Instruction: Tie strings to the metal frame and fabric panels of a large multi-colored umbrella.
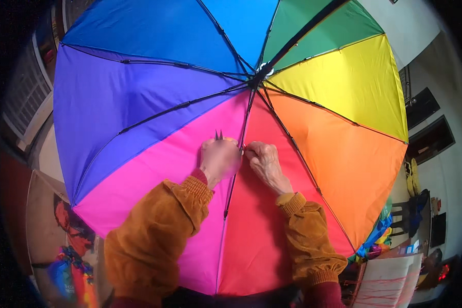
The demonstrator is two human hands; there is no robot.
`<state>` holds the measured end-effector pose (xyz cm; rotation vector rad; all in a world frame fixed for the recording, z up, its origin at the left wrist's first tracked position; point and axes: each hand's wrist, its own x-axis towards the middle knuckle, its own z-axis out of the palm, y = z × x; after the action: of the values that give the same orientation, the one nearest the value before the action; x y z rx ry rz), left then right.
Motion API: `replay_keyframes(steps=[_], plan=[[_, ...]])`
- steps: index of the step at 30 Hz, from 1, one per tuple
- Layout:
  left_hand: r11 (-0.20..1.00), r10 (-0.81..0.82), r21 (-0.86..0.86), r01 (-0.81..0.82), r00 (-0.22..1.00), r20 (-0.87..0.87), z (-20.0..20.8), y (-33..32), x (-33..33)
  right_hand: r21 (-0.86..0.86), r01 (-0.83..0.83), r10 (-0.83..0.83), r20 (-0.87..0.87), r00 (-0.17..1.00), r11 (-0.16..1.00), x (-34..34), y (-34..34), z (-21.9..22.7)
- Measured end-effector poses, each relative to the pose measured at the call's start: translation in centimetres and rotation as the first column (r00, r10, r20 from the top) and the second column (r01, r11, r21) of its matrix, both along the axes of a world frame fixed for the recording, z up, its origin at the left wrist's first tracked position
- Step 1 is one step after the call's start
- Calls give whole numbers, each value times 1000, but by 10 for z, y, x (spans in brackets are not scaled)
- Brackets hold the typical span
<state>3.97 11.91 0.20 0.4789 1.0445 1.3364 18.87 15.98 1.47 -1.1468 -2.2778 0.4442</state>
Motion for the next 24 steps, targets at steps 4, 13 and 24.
replay_keyframes(steps=[4,13,24], plan=[[1000,-28,-7,29,999,27,-1,1,-1,-58,-48,44,-62,997,997,6,6,-8],[998,-63,18,62,996,64,-3,8,6,198,-104,143,-197,970,975,-9,10,-19],[977,127,205,-58,931,-342,-23,14,10,153,148,-102,-274,956,977,-19,-16,4]])
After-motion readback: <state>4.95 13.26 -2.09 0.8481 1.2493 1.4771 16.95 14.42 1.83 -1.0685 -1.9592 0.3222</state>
